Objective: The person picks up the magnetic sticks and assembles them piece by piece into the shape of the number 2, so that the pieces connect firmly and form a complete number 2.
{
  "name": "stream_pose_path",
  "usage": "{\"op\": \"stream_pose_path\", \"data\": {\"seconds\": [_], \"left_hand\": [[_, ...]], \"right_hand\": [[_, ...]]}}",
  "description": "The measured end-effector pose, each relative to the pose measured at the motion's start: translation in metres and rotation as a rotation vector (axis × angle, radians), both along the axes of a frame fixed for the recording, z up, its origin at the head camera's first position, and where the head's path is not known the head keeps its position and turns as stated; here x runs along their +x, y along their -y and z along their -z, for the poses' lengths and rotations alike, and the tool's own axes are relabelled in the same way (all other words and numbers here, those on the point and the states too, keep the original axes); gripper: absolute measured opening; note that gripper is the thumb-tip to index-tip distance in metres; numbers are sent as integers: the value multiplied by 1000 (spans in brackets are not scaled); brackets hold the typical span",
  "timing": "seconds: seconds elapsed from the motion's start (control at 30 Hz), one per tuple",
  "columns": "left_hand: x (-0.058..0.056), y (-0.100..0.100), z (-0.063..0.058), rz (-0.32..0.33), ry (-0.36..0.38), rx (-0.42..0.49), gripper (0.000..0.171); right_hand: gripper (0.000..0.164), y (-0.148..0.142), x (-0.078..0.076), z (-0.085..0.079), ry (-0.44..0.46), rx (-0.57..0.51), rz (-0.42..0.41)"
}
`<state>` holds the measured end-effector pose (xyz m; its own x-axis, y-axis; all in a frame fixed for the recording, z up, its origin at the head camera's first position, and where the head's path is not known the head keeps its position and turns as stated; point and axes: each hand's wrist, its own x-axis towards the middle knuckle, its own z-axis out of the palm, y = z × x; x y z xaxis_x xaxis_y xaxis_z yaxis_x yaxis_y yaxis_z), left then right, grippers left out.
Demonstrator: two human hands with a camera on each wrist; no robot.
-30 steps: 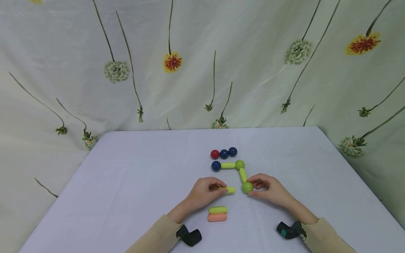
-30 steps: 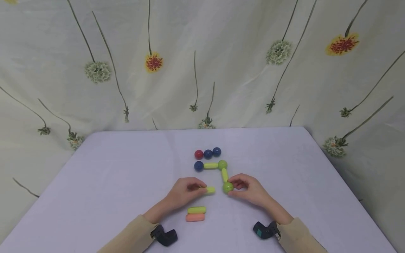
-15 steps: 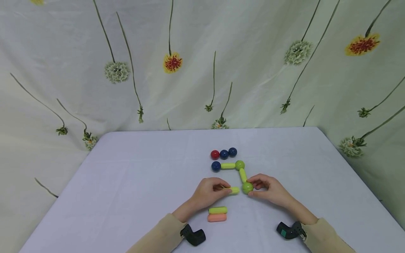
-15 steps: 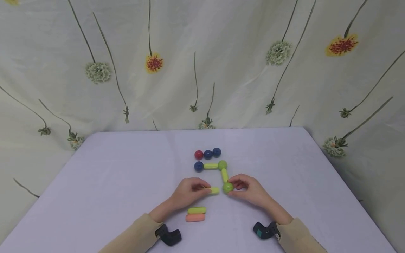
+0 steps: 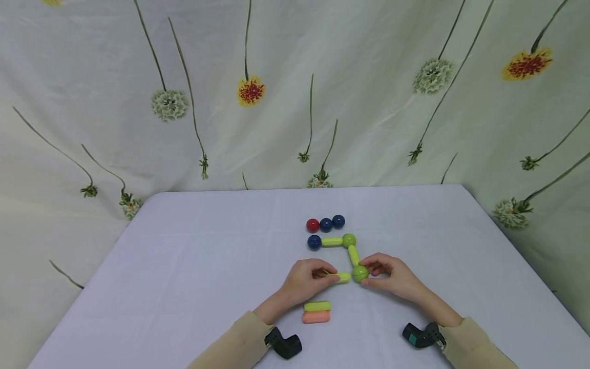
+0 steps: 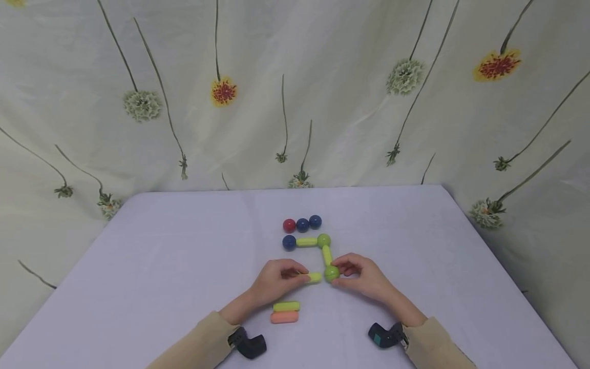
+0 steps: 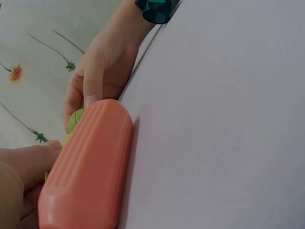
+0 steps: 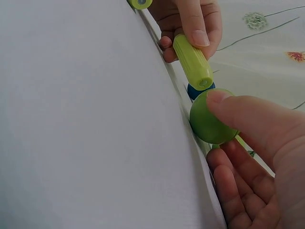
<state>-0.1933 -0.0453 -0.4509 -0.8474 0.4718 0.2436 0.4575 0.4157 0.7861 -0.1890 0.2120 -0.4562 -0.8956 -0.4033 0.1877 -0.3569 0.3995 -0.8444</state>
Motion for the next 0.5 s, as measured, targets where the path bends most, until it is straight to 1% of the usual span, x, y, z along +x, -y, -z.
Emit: {"op": "stream_pose_path", "data": {"seconds": [0.27,0.5], "left_hand": [[0,-2,0,-18,-15,-1,19],[1,-2,1,-12,-30,2,18]], "right_hand": [[36,0,0,0,2,-9,-5],[36,0,0,0,2,-12,-8]]}}
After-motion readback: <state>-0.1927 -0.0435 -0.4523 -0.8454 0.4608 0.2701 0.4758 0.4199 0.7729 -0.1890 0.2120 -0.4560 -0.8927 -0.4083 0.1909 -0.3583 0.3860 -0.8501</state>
